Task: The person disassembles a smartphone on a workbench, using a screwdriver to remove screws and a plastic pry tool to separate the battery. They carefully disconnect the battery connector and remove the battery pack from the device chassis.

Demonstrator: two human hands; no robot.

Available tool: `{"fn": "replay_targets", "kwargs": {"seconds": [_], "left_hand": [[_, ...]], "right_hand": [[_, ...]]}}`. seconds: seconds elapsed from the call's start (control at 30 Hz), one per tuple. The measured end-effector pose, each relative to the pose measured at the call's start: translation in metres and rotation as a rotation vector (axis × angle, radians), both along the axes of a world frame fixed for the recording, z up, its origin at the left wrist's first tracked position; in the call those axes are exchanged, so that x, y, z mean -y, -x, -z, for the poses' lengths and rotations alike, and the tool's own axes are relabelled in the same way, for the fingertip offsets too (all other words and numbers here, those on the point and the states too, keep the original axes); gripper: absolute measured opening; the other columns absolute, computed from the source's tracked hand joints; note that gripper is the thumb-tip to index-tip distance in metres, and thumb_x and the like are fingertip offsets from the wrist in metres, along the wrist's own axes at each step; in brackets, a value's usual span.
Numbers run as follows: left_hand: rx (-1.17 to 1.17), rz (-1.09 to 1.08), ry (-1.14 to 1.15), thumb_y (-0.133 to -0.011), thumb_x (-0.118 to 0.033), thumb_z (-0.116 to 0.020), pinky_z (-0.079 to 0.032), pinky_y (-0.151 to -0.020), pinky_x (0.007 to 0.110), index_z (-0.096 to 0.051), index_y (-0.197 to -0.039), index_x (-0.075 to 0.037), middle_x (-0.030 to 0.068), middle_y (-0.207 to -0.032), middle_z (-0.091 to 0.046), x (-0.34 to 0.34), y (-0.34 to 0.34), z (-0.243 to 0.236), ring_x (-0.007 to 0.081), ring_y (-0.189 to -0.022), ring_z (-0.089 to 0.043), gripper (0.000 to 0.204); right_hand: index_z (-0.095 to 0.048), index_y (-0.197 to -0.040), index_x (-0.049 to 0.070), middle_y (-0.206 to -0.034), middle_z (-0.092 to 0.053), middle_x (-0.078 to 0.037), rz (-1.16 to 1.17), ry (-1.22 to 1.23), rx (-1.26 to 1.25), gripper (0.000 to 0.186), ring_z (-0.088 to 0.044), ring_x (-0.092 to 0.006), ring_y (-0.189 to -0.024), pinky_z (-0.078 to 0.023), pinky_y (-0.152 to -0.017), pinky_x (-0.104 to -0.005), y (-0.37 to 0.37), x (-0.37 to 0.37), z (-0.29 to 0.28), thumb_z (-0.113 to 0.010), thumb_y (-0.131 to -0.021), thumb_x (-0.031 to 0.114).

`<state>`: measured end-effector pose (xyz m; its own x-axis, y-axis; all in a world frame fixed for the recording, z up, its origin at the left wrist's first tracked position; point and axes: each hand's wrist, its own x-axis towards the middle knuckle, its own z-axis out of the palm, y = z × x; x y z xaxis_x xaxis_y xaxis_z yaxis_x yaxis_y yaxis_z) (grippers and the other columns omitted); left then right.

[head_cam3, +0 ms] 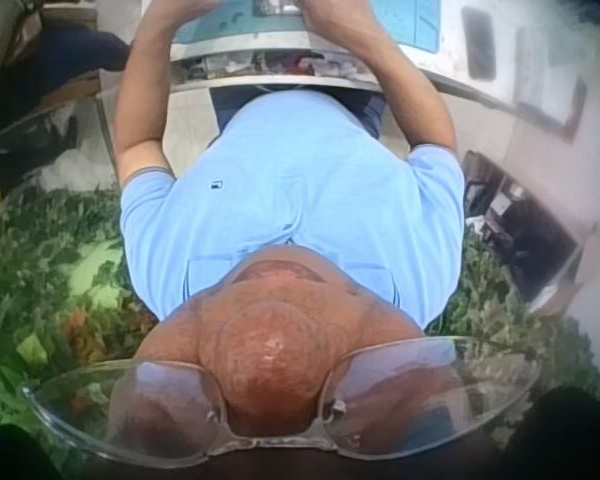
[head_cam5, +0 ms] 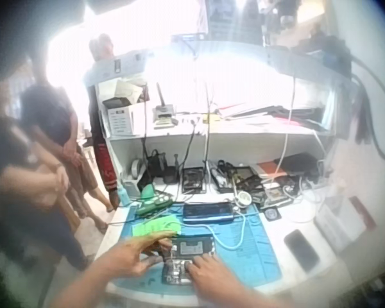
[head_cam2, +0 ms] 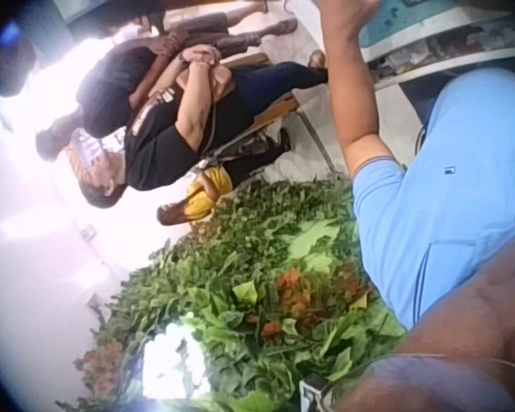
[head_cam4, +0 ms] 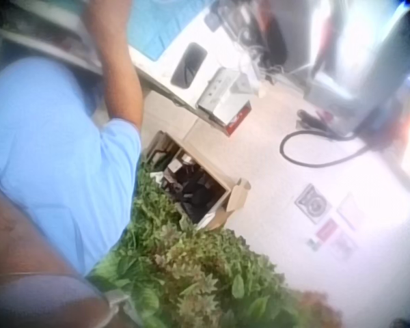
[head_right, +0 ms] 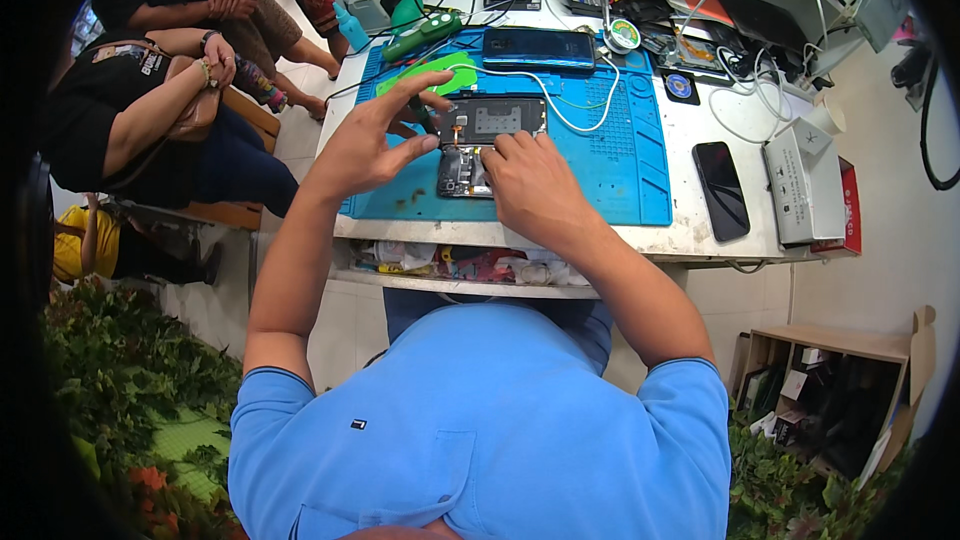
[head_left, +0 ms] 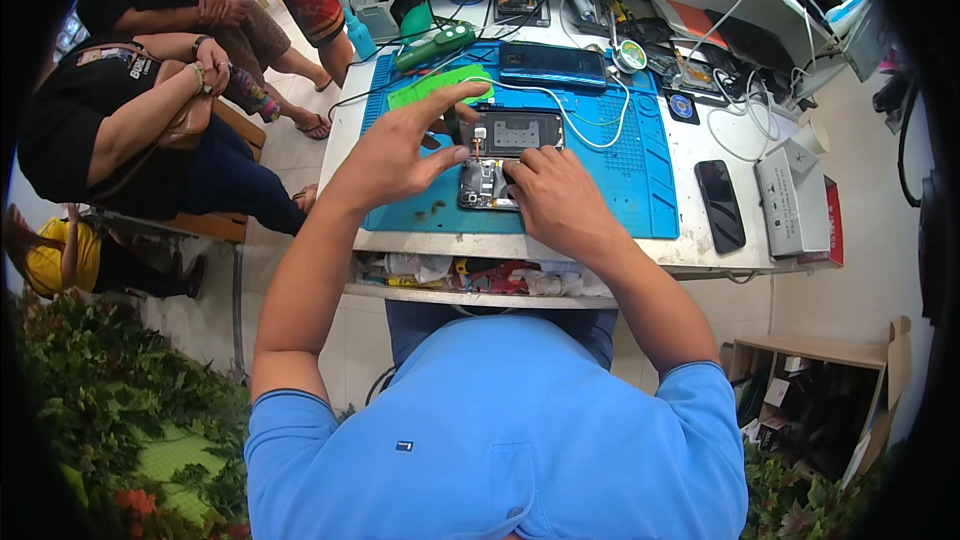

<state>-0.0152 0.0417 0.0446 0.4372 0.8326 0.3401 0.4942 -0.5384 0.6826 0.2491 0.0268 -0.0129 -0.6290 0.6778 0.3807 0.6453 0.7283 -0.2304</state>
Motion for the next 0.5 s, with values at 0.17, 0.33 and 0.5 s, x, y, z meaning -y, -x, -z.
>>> {"fn": "replay_targets", "kwargs": {"seconds": [0.17, 0.33, 0.5], "left_hand": [[-0.130, -0.082, -0.009, -0.100, -0.005, -0.081, -0.063, -0.094, 0.037, -0.057, -0.163, -0.021, 0.0115, -0.116, -0.081, 0.003, 0.000, -0.006, 0.0232, -0.099, -0.080, 0.070], [-0.206, -0.152, -0.003, -0.099, -0.002, -0.080, -0.063, -0.105, 0.038, -0.052, -0.167, -0.022, 0.0077, -0.119, -0.081, 0.005, -0.001, -0.002, 0.0245, -0.106, -0.081, 0.076], [0.059, -0.015, -0.035, -0.095, 0.000, -0.085, -0.065, -0.098, 0.036, -0.051, -0.168, -0.021, 0.0086, -0.114, -0.082, 0.003, 0.003, 0.018, 0.0219, -0.102, -0.083, 0.083]], "right_hand": [[-0.075, -0.102, 0.003, -0.100, -0.070, -0.013, -0.008, -0.011, 0.008, 0.011, -0.065, -0.0322, -0.103, -0.047, -0.092, -0.0459, 0.003, -0.002, 0.000, -0.069, -0.095, 0.008], [-0.077, -0.100, 0.004, -0.100, -0.070, -0.013, -0.018, -0.019, 0.014, 0.011, -0.066, -0.0325, -0.102, -0.047, -0.090, -0.0456, 0.007, -0.009, 0.001, -0.071, -0.092, 0.008], [-0.077, -0.100, 0.004, -0.102, -0.071, -0.013, -0.025, -0.014, 0.025, 0.011, -0.066, -0.0326, -0.103, -0.048, -0.090, -0.0461, 0.013, -0.017, 0.003, -0.072, -0.091, 0.009]]}}
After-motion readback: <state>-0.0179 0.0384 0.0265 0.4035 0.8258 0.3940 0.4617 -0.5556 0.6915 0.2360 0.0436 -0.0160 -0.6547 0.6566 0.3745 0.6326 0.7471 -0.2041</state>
